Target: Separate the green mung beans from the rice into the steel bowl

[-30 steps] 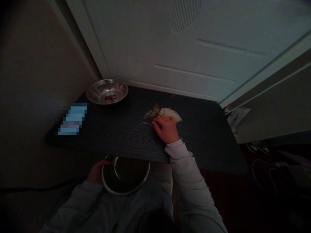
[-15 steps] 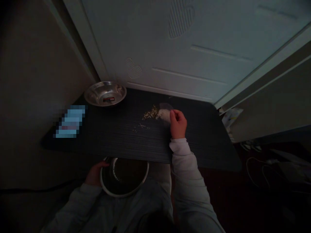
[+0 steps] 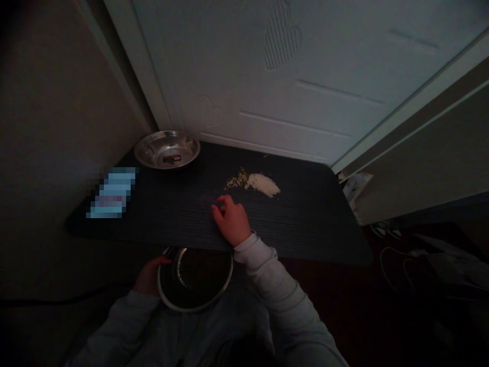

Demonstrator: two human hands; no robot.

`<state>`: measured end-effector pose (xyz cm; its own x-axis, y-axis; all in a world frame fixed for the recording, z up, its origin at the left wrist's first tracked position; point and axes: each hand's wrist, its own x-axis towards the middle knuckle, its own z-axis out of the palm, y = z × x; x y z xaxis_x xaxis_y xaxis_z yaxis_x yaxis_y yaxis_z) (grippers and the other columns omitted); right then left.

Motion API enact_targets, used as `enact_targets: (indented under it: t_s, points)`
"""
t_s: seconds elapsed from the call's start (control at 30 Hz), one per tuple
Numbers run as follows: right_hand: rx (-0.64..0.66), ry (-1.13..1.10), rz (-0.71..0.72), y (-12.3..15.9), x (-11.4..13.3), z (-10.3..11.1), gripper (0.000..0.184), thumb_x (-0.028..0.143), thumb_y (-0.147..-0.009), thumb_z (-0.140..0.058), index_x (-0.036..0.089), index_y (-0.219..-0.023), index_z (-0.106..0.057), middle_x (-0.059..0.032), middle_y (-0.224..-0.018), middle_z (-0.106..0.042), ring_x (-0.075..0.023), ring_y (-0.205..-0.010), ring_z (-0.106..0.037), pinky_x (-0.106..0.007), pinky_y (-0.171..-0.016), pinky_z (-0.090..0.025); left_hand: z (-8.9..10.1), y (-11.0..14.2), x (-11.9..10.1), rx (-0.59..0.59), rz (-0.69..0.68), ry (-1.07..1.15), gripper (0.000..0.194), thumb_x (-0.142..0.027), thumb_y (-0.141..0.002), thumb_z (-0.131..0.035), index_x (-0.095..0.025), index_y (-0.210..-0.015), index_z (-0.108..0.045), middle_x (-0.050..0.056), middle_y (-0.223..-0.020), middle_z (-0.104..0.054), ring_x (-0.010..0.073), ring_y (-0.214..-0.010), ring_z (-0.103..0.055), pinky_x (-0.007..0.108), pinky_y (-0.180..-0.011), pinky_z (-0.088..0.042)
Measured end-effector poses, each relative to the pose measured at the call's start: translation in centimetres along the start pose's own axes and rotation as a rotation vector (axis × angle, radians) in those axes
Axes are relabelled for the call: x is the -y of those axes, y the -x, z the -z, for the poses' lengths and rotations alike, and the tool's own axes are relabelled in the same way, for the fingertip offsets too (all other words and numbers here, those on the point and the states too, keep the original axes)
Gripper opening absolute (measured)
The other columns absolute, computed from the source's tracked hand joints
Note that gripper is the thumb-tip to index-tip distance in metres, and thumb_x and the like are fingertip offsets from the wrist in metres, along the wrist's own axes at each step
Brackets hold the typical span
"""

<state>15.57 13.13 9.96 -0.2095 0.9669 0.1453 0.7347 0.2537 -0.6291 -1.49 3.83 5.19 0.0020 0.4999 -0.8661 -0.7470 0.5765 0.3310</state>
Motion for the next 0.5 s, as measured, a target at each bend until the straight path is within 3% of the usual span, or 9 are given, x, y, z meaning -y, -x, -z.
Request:
enact_targets:
  t_s: [0.27,0.5]
  points:
    - [-0.037,0.416,-0.034,-1.2,-0.1,-0.3,0.025,0.035,-0.079,-0.035,0.018,-0.094,-0.047,-0.0020,-0.060,-0.061,-0.0176,-0.060,-0.057,-0.024,-0.053,-0.032,1.2,-0.5,0.3,0.000,-0.030,-0.019,0.017,-0.005,-0.051,-0.046,-0.015,-0.046,-0.058,0.002,-0.033,-0.055,0.0233,-0.056,-0.060,0.033,-0.054,-0.046]
    - [-0.056,0.474,-0.153,-1.1,-2.2,1.3,0.028,0.037,-0.078,-0.035,0.017,-0.095,-0.046,-0.0038,-0.060,-0.061,-0.0175,-0.059,-0.058,-0.023,-0.049,-0.031,0.5,-0.7,0.2,0.034,-0.076,-0.024,0.019,-0.002,-0.049,-0.046,-0.016,-0.040,-0.055,0.001,-0.031,-0.053,0.0215,-0.055,-0.059,0.030,-0.052,-0.044]
